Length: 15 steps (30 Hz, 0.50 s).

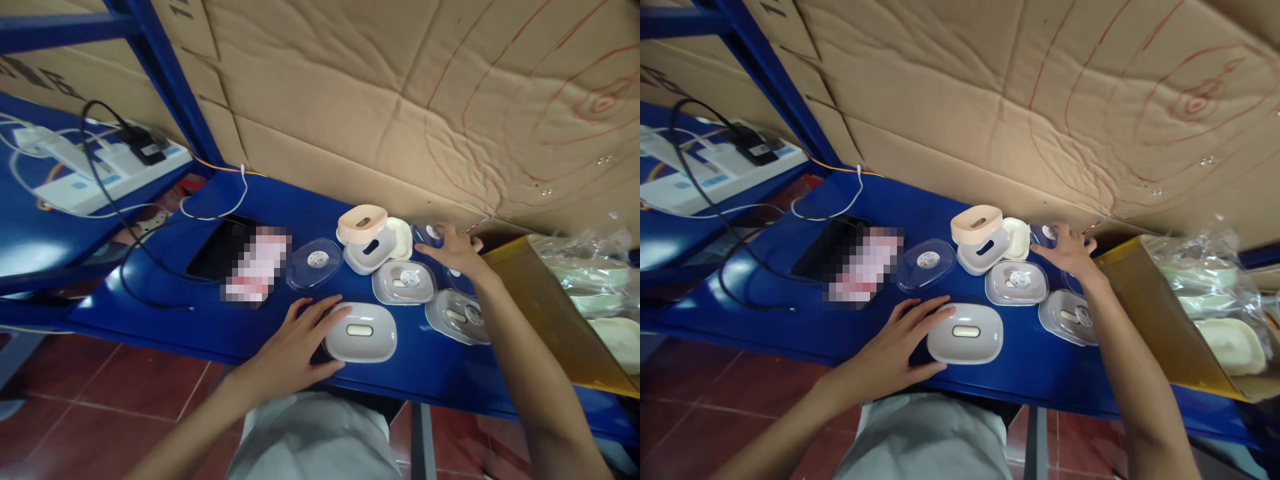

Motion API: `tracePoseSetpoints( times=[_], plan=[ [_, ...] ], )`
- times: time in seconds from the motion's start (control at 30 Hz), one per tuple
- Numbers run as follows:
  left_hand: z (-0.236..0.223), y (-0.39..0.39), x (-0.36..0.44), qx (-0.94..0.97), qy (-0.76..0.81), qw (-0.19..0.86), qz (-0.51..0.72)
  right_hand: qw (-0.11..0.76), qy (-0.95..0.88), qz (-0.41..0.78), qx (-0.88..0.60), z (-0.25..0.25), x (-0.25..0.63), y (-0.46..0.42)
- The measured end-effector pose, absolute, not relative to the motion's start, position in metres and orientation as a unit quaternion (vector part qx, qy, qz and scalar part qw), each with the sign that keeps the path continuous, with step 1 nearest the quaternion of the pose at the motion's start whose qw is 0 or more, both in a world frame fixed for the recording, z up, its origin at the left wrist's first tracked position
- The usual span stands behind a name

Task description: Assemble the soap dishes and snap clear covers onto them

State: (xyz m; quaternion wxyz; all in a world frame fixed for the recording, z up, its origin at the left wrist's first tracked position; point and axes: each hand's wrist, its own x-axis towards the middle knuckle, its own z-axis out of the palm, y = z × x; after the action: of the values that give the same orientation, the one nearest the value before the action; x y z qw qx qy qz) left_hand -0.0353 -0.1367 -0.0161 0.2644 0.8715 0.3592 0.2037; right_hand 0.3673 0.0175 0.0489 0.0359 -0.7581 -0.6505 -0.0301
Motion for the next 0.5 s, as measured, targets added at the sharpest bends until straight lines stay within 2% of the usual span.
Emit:
tracePoseSetpoints(
  times=[0.07,0.17,0.3,0.5],
  plan=[
    [-0.015,-0.137,-0.035,0.868,0.362,0.273,0.204,0.091,-0.662,-0.035,-0.743,0.064,0.357,-0.013],
    [-0.015,-0.137,-0.036,0.86,0.362,0.292,0.21,0.179,-0.755,0.059,-0.628,0.077,0.332,-0.079],
    [-0.021,-0.137,-0.037,0.852,0.368,0.305,0.215,0.147,-0.844,0.14,-0.497,0.06,0.295,-0.154],
    [-0.022,-0.136,-0.039,0.859,0.36,0.299,0.207,0.122,-0.858,0.167,-0.469,0.017,0.271,-0.184]
  ],
)
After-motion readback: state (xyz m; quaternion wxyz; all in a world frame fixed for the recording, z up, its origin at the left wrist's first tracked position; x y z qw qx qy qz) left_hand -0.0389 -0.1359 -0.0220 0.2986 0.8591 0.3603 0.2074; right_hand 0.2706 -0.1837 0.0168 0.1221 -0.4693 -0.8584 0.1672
